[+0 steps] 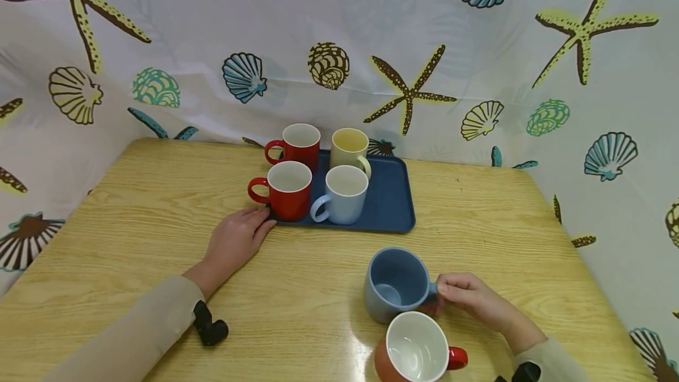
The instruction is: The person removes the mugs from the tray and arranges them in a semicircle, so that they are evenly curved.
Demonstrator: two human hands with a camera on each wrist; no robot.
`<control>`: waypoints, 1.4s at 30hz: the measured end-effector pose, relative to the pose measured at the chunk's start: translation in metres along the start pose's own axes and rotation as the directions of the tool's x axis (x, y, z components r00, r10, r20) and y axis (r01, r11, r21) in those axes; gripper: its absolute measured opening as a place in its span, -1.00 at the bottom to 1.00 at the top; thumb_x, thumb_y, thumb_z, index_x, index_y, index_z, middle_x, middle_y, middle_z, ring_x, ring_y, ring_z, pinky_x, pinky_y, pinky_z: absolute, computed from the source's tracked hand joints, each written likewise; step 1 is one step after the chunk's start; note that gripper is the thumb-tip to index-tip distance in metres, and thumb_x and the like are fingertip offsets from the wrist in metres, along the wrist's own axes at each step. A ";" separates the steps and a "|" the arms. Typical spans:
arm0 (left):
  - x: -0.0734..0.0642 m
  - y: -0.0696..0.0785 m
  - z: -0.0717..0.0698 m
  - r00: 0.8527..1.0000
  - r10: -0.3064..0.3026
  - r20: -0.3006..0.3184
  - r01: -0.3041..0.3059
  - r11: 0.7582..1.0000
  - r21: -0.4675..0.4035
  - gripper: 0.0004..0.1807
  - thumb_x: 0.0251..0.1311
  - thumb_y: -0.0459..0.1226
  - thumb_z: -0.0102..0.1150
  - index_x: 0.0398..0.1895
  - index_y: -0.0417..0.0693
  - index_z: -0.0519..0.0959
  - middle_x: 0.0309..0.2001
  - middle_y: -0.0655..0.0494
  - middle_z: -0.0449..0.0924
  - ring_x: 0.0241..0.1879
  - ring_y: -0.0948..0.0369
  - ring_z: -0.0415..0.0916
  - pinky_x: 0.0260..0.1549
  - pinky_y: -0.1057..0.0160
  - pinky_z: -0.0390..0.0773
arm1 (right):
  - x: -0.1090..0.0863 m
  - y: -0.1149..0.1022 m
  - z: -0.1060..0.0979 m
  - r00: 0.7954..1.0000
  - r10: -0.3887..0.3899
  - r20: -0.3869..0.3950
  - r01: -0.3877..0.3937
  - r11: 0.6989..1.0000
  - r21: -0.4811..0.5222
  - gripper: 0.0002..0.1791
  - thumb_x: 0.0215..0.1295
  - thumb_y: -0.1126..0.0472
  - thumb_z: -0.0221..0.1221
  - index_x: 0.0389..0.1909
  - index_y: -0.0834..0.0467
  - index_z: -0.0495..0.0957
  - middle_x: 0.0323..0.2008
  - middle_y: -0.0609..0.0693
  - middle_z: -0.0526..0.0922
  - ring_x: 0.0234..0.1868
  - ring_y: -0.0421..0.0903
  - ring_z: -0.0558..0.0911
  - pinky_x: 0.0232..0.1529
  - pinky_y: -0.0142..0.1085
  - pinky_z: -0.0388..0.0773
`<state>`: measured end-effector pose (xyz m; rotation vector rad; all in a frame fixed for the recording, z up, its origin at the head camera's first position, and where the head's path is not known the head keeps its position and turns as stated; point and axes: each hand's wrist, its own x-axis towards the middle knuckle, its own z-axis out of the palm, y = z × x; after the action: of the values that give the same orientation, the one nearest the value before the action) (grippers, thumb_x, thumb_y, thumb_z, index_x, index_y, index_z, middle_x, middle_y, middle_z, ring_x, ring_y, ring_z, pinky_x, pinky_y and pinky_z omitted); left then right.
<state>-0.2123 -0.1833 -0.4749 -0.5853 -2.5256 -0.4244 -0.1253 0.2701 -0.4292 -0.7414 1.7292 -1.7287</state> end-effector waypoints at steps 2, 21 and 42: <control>0.000 -0.001 0.001 1.000 0.009 -0.010 -0.009 1.000 -0.002 -0.59 0.13 -0.15 0.24 -0.04 -0.25 0.61 -0.11 -0.14 0.62 -0.07 -0.05 0.56 -0.04 -0.05 0.48 | 0.000 0.000 0.000 1.000 0.006 0.010 -0.006 1.000 0.016 -0.66 0.46 0.33 -0.22 -0.31 0.58 0.34 -0.32 0.18 0.58 -0.25 -0.07 0.58 -0.10 -0.21 0.52; 0.000 -0.001 0.004 0.996 0.047 -0.069 -0.048 0.999 -0.002 -0.61 0.09 -0.16 0.27 -0.09 -0.26 0.62 -0.16 -0.14 0.64 -0.13 -0.05 0.58 -0.10 -0.05 0.52 | -0.001 0.004 -0.008 0.998 -0.005 0.056 0.001 0.997 0.078 -0.57 0.52 0.19 -0.35 0.14 0.33 0.36 -0.12 0.25 0.57 -0.21 0.08 0.62 -0.16 -0.04 0.57; -0.001 -0.002 0.001 0.998 0.033 -0.044 -0.033 0.999 -0.011 -0.60 0.11 -0.17 0.27 -0.07 -0.27 0.61 -0.14 -0.14 0.63 -0.11 -0.05 0.58 -0.09 -0.05 0.51 | 0.028 -0.003 -0.035 0.995 0.043 -0.089 -0.053 0.992 -0.112 -0.59 0.51 0.16 -0.24 0.01 0.44 0.39 -0.21 0.18 0.61 -0.21 0.03 0.61 -0.18 -0.15 0.58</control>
<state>-0.2125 -0.1846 -0.4763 -0.6149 -2.4694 -0.4356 -0.1697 0.2733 -0.4264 -0.6763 1.9025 -1.6630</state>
